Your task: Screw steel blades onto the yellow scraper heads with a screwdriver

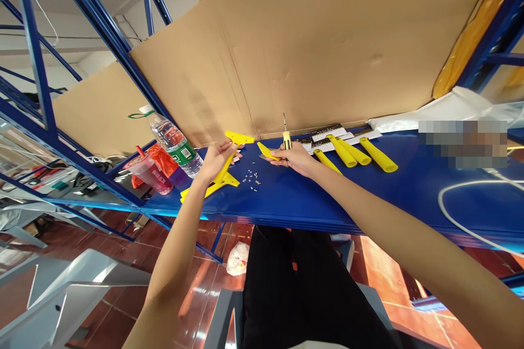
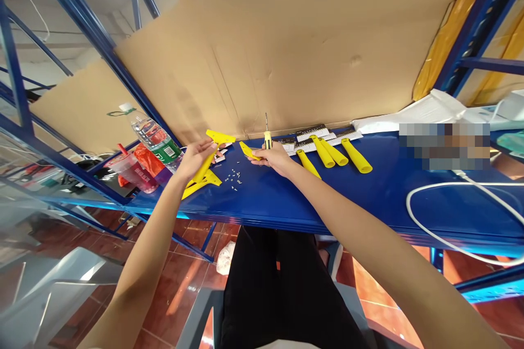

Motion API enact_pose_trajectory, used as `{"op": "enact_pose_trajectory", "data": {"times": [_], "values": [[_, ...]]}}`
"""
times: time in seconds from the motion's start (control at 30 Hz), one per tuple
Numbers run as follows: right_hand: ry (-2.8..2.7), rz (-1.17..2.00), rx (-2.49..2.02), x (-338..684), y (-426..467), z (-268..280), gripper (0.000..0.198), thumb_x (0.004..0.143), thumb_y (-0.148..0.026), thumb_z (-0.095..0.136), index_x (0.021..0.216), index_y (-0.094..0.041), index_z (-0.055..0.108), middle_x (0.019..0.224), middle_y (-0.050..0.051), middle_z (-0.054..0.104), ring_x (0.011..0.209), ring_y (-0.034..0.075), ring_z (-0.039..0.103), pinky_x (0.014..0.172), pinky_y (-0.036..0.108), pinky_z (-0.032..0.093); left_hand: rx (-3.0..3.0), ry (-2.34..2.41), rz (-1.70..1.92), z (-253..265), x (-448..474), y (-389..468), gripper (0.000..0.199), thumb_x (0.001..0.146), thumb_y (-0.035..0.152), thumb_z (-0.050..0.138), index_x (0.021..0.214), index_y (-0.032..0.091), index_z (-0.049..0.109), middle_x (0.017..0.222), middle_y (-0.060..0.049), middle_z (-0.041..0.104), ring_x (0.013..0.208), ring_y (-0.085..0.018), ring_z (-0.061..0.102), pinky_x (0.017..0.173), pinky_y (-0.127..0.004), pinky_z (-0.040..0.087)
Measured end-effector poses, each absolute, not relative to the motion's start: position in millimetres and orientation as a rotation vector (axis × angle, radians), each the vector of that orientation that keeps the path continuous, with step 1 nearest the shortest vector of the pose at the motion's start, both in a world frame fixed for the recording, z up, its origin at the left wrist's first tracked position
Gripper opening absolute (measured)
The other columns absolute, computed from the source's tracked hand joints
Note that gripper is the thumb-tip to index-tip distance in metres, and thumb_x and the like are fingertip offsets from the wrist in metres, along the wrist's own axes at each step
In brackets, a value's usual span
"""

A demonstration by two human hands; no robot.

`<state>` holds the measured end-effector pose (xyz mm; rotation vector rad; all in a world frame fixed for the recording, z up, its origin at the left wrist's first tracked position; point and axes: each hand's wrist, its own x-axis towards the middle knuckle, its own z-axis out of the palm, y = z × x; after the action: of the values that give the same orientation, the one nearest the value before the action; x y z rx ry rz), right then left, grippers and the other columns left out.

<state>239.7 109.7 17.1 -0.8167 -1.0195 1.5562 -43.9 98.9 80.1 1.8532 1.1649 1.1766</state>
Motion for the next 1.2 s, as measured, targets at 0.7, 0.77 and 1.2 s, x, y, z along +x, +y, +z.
{"op": "enact_pose_trajectory", "data": {"times": [0.7,0.77,1.2], "values": [[-1.412,0.887,-1.238,245,125,2,0.02,0.087,-0.009,0.086,0.091,-0.019,0.069,0.119,0.012,0.087,0.095,0.026,0.087,0.085,0.034,0.07,1.918,1.627,1.016,56,-169,88,0.063,0.072,0.068,0.093,0.105,0.015,0.085,0.108,-0.016,0.088,0.1,-0.037,0.082,0.082,-0.042,0.065],[-1.424,0.864,-1.25,245,123,5,0.016,0.09,-0.011,0.083,0.097,-0.019,0.07,0.126,0.013,0.086,0.093,0.025,0.086,0.083,0.033,0.068,2.045,1.648,0.963,54,-168,83,0.057,0.08,0.071,0.086,0.102,0.018,0.087,0.112,-0.015,0.089,0.104,-0.038,0.081,0.089,-0.043,0.064],[-1.902,-0.014,-1.98,297,134,26,0.048,0.106,-0.042,0.077,0.131,-0.001,0.079,0.142,0.04,0.07,0.134,0.049,0.07,0.11,0.055,0.055,2.339,1.999,0.577,46,-166,54,0.045,0.105,0.062,0.061,0.118,0.028,0.087,0.125,-0.016,0.086,0.122,-0.042,0.079,0.101,-0.043,0.059]]}}
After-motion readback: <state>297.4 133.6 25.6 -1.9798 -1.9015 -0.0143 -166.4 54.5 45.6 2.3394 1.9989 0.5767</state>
